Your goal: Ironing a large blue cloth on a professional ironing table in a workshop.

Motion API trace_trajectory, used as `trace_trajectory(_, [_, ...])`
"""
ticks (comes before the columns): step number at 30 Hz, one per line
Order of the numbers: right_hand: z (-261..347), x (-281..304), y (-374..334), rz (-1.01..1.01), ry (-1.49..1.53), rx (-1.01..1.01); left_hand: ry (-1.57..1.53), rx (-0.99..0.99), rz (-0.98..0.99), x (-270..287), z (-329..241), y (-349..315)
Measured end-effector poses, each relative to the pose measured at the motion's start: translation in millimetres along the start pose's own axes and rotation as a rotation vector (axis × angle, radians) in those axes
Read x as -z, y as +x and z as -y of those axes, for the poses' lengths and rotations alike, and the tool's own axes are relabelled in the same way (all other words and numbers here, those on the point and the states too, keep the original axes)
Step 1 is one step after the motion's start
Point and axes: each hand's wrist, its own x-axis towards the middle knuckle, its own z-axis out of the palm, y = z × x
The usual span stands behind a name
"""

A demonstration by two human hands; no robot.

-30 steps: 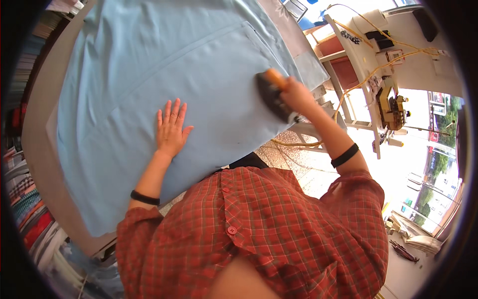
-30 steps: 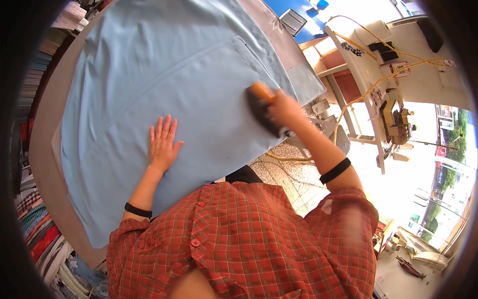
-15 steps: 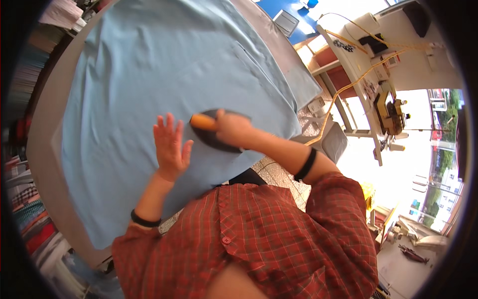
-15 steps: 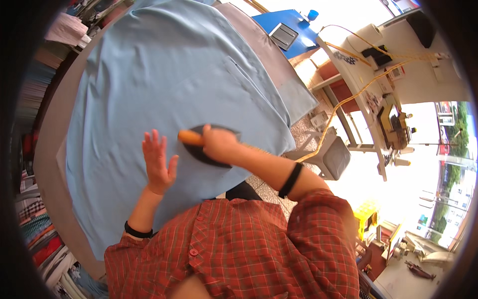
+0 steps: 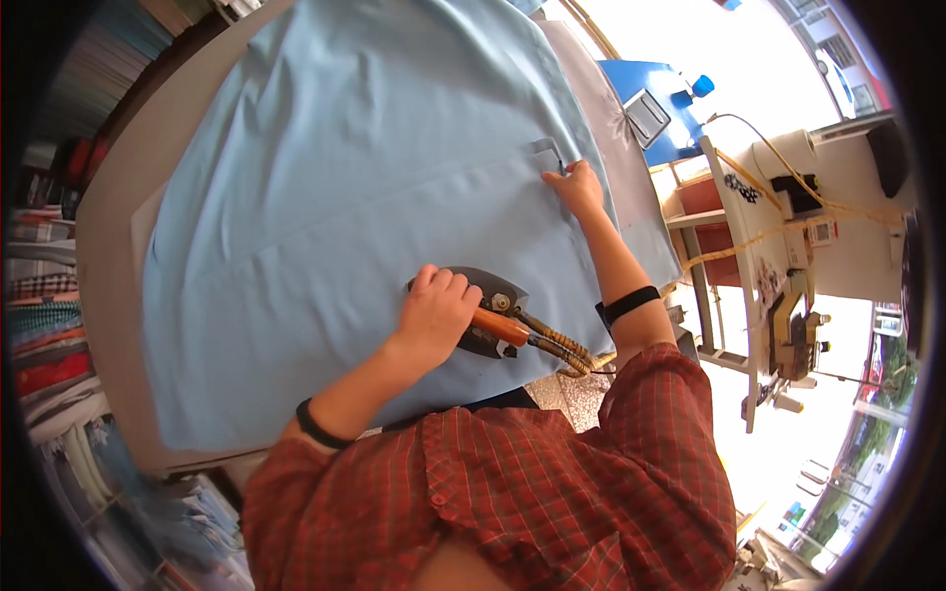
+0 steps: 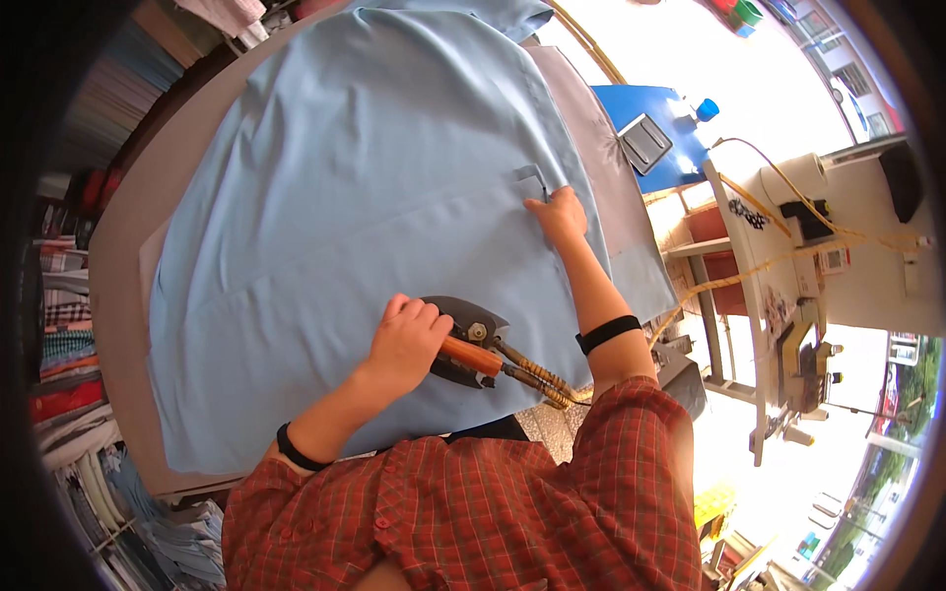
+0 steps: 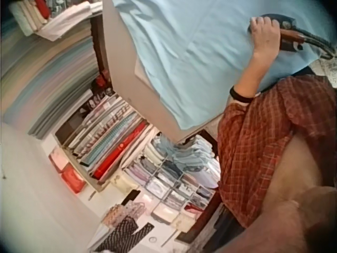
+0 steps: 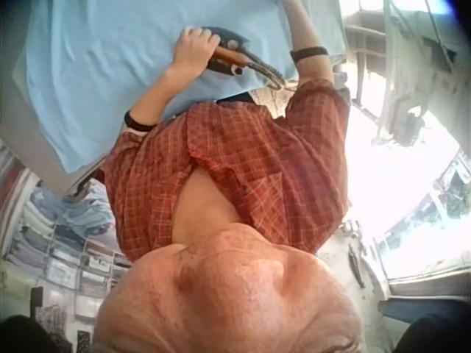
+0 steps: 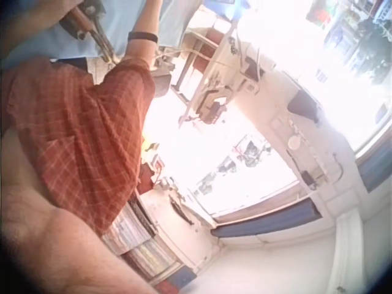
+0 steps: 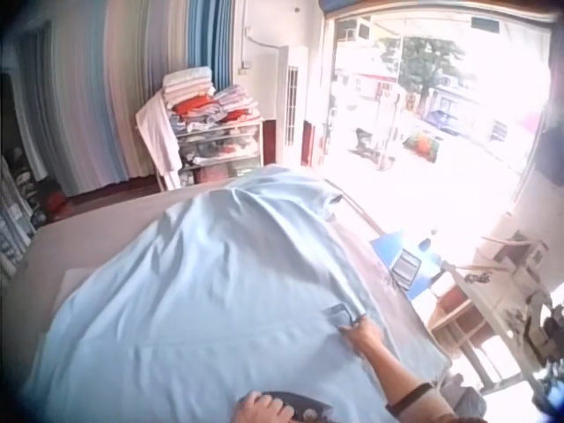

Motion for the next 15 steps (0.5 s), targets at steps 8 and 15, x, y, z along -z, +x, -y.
trace_trajectory(8, [-37,26,16,0.041,0.276,0.192,-0.144,-0.028,-0.090,19,-6,18])
trace_trajectory(15, [-131,33,57,-0.092,0.084,0.275,-0.035,0.100,-0.184,41,13,1])
